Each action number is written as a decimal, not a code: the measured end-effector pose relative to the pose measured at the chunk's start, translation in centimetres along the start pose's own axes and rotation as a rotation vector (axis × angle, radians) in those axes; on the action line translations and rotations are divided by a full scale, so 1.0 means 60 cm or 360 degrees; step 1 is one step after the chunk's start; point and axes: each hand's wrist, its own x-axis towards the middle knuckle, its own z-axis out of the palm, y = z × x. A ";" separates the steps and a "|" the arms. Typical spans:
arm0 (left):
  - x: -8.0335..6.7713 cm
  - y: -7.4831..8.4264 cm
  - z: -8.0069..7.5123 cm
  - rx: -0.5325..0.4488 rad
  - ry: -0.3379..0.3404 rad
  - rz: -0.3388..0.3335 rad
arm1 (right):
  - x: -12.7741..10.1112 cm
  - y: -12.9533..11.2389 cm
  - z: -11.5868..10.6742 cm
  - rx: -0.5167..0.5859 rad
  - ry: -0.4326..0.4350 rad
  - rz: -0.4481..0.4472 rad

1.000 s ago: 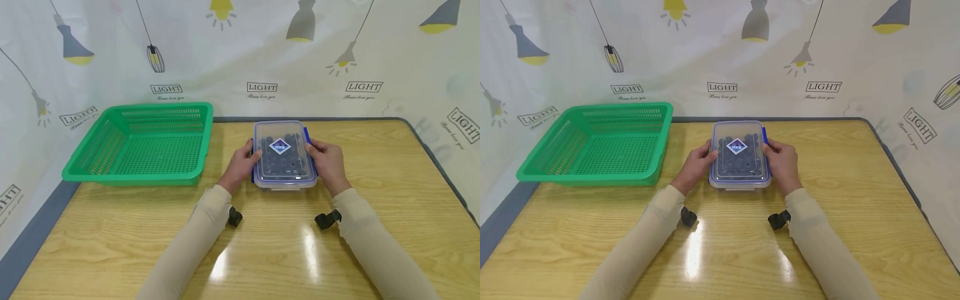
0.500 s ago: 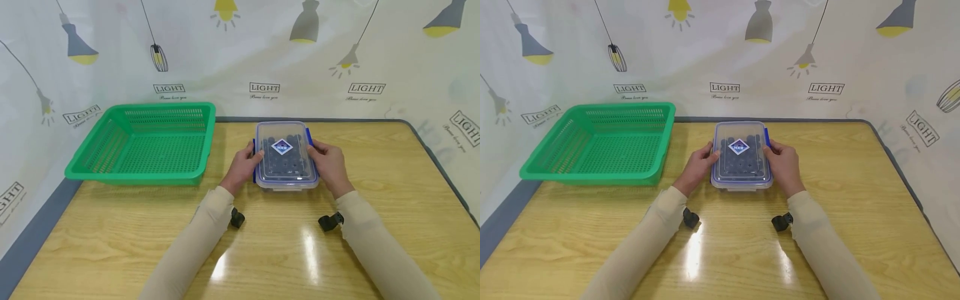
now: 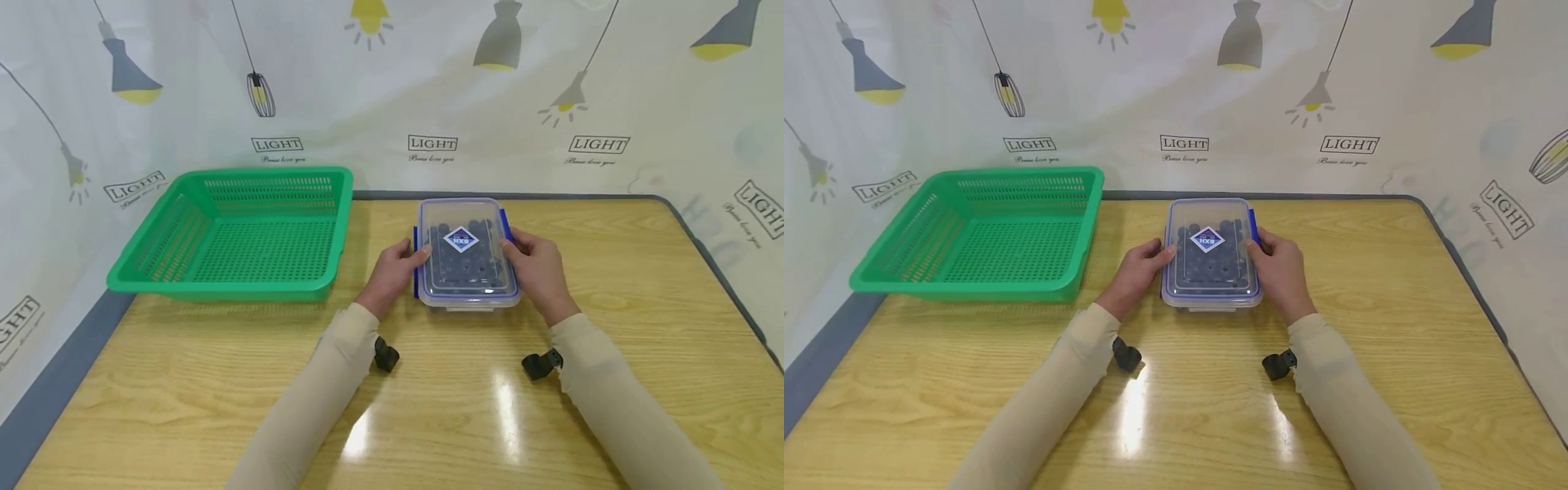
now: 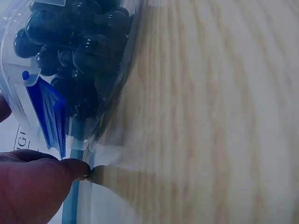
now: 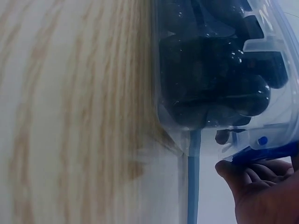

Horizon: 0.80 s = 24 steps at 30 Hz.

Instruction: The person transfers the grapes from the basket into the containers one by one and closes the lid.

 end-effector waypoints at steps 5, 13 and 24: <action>0.001 0.000 0.003 -0.0063 0.0061 -0.0038 | -0.003 -0.002 0.001 0.0037 0.0014 0.0002; -0.007 0.009 0.010 -0.0068 0.0266 0.0005 | -0.001 -0.001 0.002 0.0041 0.0035 -0.0009; -0.015 0.024 0.024 -0.0052 0.0331 0.0209 | 0.001 0.005 -0.001 0.0030 0.0037 -0.0013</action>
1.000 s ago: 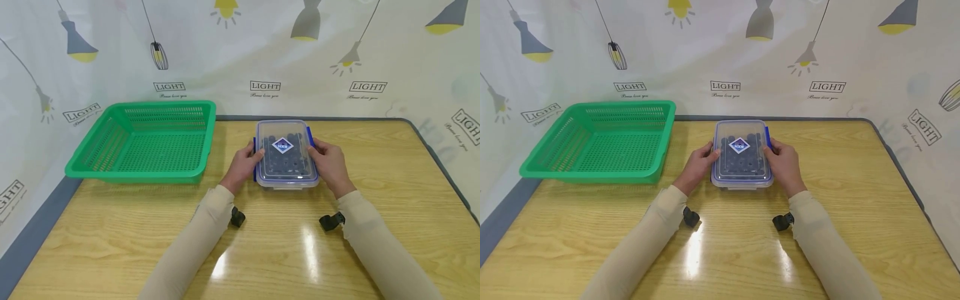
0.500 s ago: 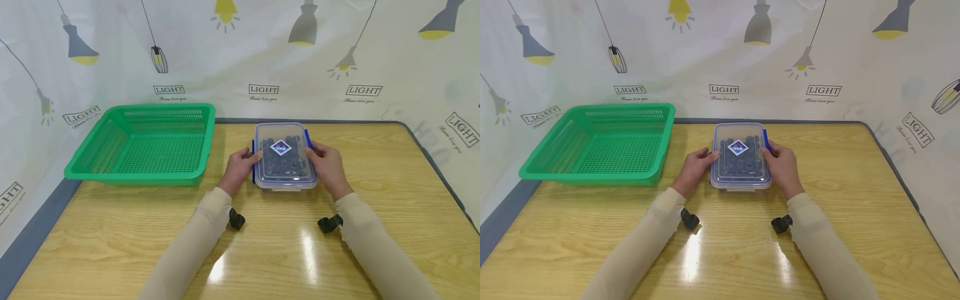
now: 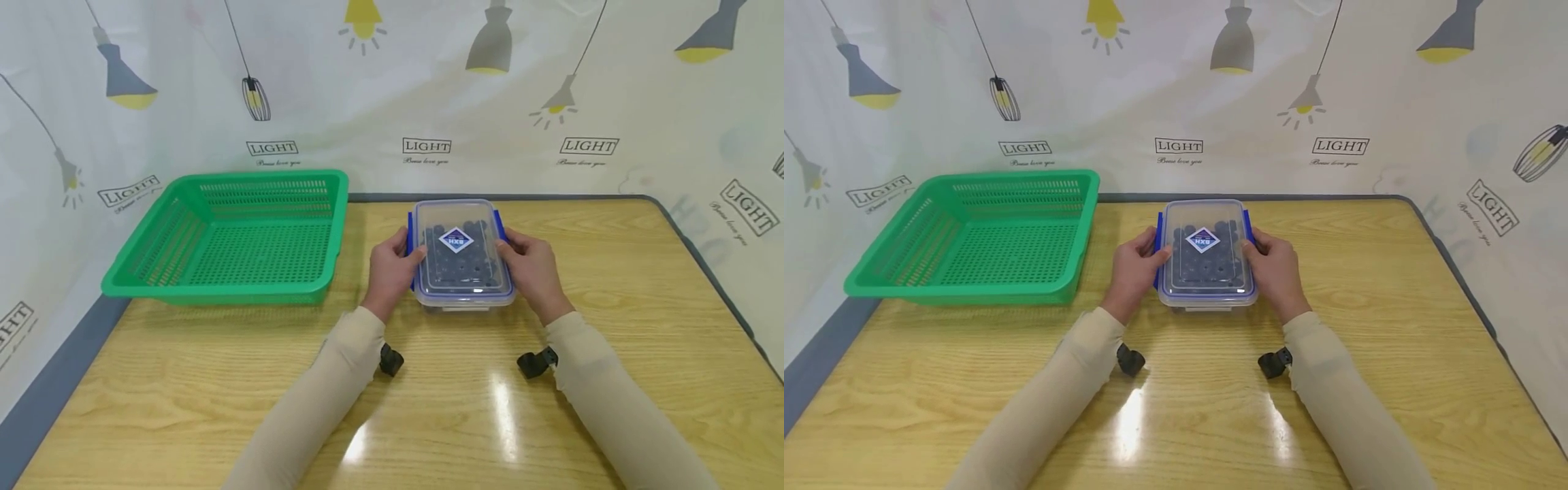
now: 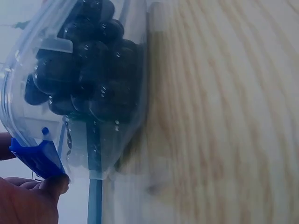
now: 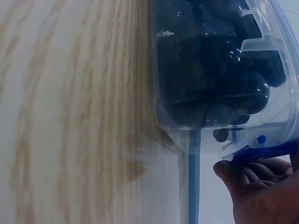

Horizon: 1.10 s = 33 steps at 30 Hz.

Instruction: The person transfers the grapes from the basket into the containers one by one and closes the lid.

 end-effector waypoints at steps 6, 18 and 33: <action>0.004 0.002 0.009 0.0061 0.0008 0.0025 | 0.001 0.001 0.000 -0.0013 0.0008 -0.0003; -0.005 0.035 0.023 0.0372 0.0022 0.0010 | -0.008 -0.002 -0.004 -0.0017 0.0001 0.0041; -0.012 0.000 0.024 0.0557 -0.0108 -0.0028 | -0.005 0.026 0.001 -0.0108 -0.0110 0.0119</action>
